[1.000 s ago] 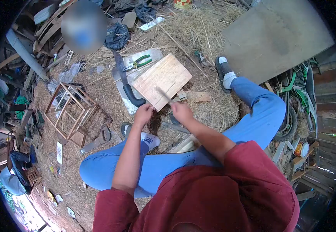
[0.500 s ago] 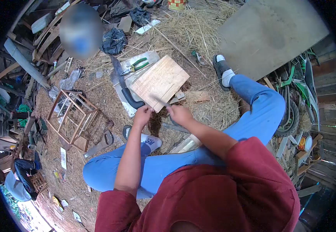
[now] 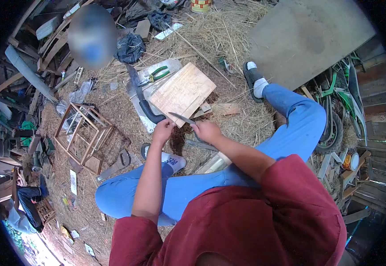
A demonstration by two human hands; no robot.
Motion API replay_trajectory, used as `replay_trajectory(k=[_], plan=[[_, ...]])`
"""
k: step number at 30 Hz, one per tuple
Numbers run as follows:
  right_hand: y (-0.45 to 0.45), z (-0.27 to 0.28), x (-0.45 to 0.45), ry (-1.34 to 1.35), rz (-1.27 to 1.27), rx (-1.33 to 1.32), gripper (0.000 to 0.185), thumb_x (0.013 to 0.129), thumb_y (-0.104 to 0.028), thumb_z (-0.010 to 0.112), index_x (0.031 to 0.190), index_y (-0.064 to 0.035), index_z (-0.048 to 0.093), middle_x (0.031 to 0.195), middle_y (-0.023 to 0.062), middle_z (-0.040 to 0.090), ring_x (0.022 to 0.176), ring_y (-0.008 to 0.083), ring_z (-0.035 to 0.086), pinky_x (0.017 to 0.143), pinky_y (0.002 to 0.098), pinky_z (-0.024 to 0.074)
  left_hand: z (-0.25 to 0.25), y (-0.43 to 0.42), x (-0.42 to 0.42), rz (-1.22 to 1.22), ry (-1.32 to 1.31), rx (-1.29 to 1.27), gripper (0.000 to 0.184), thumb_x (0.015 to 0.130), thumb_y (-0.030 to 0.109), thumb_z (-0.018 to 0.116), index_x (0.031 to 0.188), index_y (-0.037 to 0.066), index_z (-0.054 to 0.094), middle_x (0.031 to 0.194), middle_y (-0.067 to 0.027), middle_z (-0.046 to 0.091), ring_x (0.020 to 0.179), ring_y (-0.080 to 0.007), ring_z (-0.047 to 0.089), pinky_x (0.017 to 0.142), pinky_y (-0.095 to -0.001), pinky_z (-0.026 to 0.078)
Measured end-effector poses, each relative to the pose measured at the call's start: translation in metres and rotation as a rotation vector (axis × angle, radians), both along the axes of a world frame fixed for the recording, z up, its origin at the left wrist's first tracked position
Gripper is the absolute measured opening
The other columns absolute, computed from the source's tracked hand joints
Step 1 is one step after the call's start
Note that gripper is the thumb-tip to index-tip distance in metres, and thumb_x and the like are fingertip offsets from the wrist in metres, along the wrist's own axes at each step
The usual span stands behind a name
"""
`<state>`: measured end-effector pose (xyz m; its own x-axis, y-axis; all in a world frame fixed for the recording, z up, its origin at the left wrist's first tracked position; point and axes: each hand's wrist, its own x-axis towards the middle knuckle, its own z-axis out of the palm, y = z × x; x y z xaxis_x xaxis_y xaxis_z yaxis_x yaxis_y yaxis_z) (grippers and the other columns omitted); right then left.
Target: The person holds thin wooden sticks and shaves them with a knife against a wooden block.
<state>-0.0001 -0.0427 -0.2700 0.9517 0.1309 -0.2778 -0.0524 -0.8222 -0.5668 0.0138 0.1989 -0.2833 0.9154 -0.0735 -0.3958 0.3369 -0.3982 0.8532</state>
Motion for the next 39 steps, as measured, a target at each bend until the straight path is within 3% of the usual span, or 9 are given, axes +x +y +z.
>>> replay_trajectory(k=[3, 6, 18, 20, 24, 27, 30, 34, 39], plan=[[-0.003, 0.003, 0.01, 0.066, -0.334, 0.056, 0.051, 0.103, -0.047, 0.045, 0.093, -0.0048, 0.072, 0.092, 0.0247, 0.071, 0.086, 0.0459, 0.068, 0.079, 0.0562, 0.0532, -0.01, 0.001, 0.0, -0.026, -0.054, 0.041, 0.02, 0.096, 0.019, 0.061, 0.091, 0.001, 0.069, 0.074, -0.0065, 0.066, 0.07, -0.0163, 0.063, 0.065, -0.0333, 0.049], [0.006, 0.017, -0.005, -0.02, 0.045, 0.028, 0.056, 0.104, -0.049, 0.041, 0.088, -0.0035, 0.072, 0.087, 0.0253, 0.07, 0.082, 0.0459, 0.067, 0.076, 0.0569, 0.0529, 0.002, -0.001, -0.002, -0.058, -0.049, 0.045, 0.019, 0.099, 0.017, 0.057, 0.09, 0.004, 0.068, 0.075, 0.0003, 0.061, 0.067, -0.01, 0.054, 0.063, -0.0274, 0.044], [-0.003, 0.01, 0.008, 0.029, -0.271, 0.014, 0.057, 0.103, -0.052, 0.043, 0.09, -0.0043, 0.072, 0.088, 0.0249, 0.07, 0.084, 0.0454, 0.068, 0.077, 0.0554, 0.0542, 0.015, 0.005, 0.0, -0.064, 0.12, -0.06, 0.024, 0.1, 0.021, 0.054, 0.088, 0.006, 0.068, 0.072, -0.0005, 0.058, 0.067, -0.0121, 0.051, 0.064, -0.0305, 0.043], [0.003, 0.035, -0.001, 0.059, 0.124, -0.07, 0.057, 0.103, -0.052, 0.042, 0.09, -0.0045, 0.072, 0.089, 0.0248, 0.071, 0.084, 0.0454, 0.069, 0.077, 0.0554, 0.0546, 0.02, 0.007, 0.001, -0.076, 0.152, -0.044, 0.024, 0.101, 0.021, 0.054, 0.088, 0.006, 0.068, 0.072, -0.0004, 0.057, 0.067, -0.012, 0.05, 0.064, -0.0304, 0.043], [0.005, 0.027, 0.009, 0.037, -0.12, 0.017, 0.056, 0.102, -0.053, 0.043, 0.093, -0.0056, 0.071, 0.091, 0.024, 0.071, 0.086, 0.045, 0.069, 0.078, 0.055, 0.0545, 0.022, 0.007, 0.0, -0.067, 0.189, -0.077, 0.025, 0.102, 0.023, 0.054, 0.089, 0.006, 0.067, 0.072, -0.0003, 0.058, 0.067, -0.0119, 0.05, 0.064, -0.0303, 0.043], [0.011, 0.032, 0.0, 0.011, 0.256, -0.136, 0.055, 0.102, -0.052, 0.043, 0.096, -0.0066, 0.073, 0.092, 0.0236, 0.071, 0.087, 0.0445, 0.069, 0.079, 0.0534, 0.0548, 0.017, 0.01, -0.001, -0.076, 0.187, -0.03, 0.024, 0.101, 0.023, 0.055, 0.09, 0.006, 0.067, 0.073, -0.0003, 0.058, 0.068, -0.0116, 0.051, 0.064, -0.0301, 0.043], [0.008, 0.029, 0.008, 0.025, -0.274, 0.078, 0.056, 0.102, -0.052, 0.043, 0.095, -0.0063, 0.073, 0.091, 0.0237, 0.071, 0.086, 0.0439, 0.069, 0.077, 0.0538, 0.055, 0.005, 0.014, 0.0, -0.084, 0.129, -0.086, 0.024, 0.1, 0.023, 0.056, 0.089, 0.005, 0.067, 0.073, 0.0, 0.058, 0.067, -0.0114, 0.051, 0.064, -0.0302, 0.043], [-0.001, 0.026, 0.004, 0.058, 0.17, -0.135, 0.055, 0.101, -0.054, 0.044, 0.096, -0.0081, 0.074, 0.091, 0.0227, 0.072, 0.086, 0.043, 0.07, 0.076, 0.0549, 0.0549, 0.009, 0.015, -0.002, -0.078, 0.097, -0.056, 0.024, 0.099, 0.024, 0.057, 0.088, 0.005, 0.067, 0.072, 0.0004, 0.058, 0.066, -0.0114, 0.051, 0.062, -0.03, 0.043], [0.007, 0.031, 0.007, 0.061, -0.023, -0.037, 0.055, 0.101, -0.053, 0.043, 0.093, -0.0079, 0.074, 0.091, 0.0214, 0.072, 0.085, 0.0433, 0.069, 0.077, 0.0542, 0.0551, 0.014, 0.01, -0.003, -0.04, 0.08, -0.064, 0.024, 0.099, 0.024, 0.058, 0.087, 0.005, 0.067, 0.068, 0.001, 0.056, 0.062, -0.0112, 0.05, 0.058, -0.0297, 0.041]])
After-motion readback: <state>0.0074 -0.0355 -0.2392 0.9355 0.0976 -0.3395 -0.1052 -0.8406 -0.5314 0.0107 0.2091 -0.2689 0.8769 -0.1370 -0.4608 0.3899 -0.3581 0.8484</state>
